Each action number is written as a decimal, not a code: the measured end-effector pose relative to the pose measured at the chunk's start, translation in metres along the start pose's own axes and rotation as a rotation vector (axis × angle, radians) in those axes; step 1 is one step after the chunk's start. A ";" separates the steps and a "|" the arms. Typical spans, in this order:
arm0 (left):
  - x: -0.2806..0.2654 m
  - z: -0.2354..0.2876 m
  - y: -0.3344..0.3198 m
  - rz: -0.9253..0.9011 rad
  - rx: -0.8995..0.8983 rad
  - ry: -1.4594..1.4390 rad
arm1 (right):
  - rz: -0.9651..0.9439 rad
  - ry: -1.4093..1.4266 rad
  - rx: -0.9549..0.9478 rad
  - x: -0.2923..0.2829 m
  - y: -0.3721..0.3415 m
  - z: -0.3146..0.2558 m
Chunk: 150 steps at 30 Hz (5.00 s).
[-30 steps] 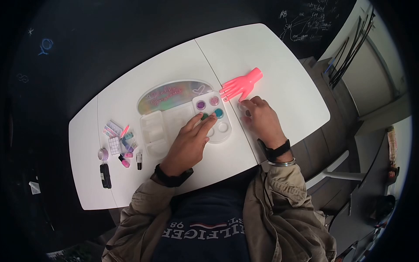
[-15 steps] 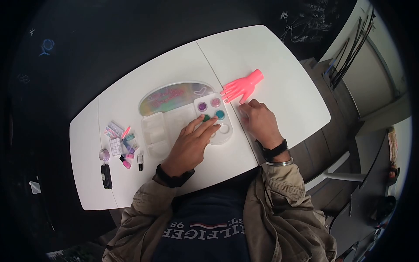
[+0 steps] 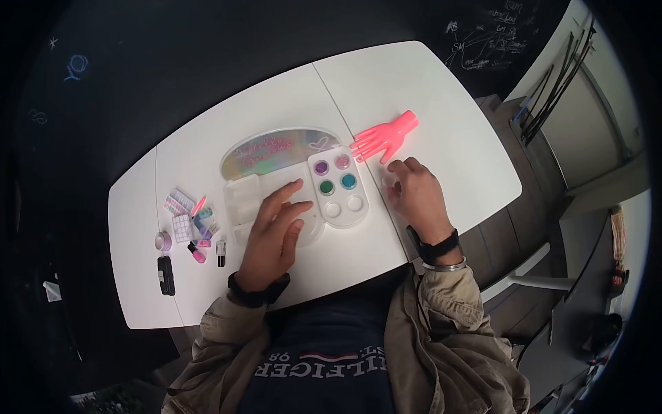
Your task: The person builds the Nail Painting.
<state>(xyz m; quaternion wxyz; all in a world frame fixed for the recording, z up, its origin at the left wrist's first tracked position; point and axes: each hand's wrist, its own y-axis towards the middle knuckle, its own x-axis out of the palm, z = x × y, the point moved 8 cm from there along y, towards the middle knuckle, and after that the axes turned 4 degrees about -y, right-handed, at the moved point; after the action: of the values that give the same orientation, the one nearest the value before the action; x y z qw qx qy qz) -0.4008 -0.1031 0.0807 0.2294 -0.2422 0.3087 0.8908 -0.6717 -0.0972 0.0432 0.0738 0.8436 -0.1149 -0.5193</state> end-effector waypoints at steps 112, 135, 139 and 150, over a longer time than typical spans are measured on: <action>-0.117 -0.029 -0.064 0.374 -0.219 0.224 | 0.091 -0.068 -0.048 -0.006 0.039 0.016; -0.266 -0.127 -0.097 0.579 -0.593 0.492 | 0.643 0.342 -0.190 -0.055 -0.065 0.016; -0.267 -0.171 -0.079 0.480 -0.592 0.521 | 0.598 0.341 -0.260 -0.051 -0.073 -0.013; -0.252 -0.255 -0.082 0.106 -1.178 0.833 | 0.581 0.326 -0.311 -0.044 -0.085 -0.022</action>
<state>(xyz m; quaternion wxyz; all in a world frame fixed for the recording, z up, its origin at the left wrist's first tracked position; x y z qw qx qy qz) -0.0854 -0.2793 0.0128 -0.1193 -0.6296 -0.1498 0.7529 -0.6611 -0.0030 0.0706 0.3631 0.8260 -0.2562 -0.3466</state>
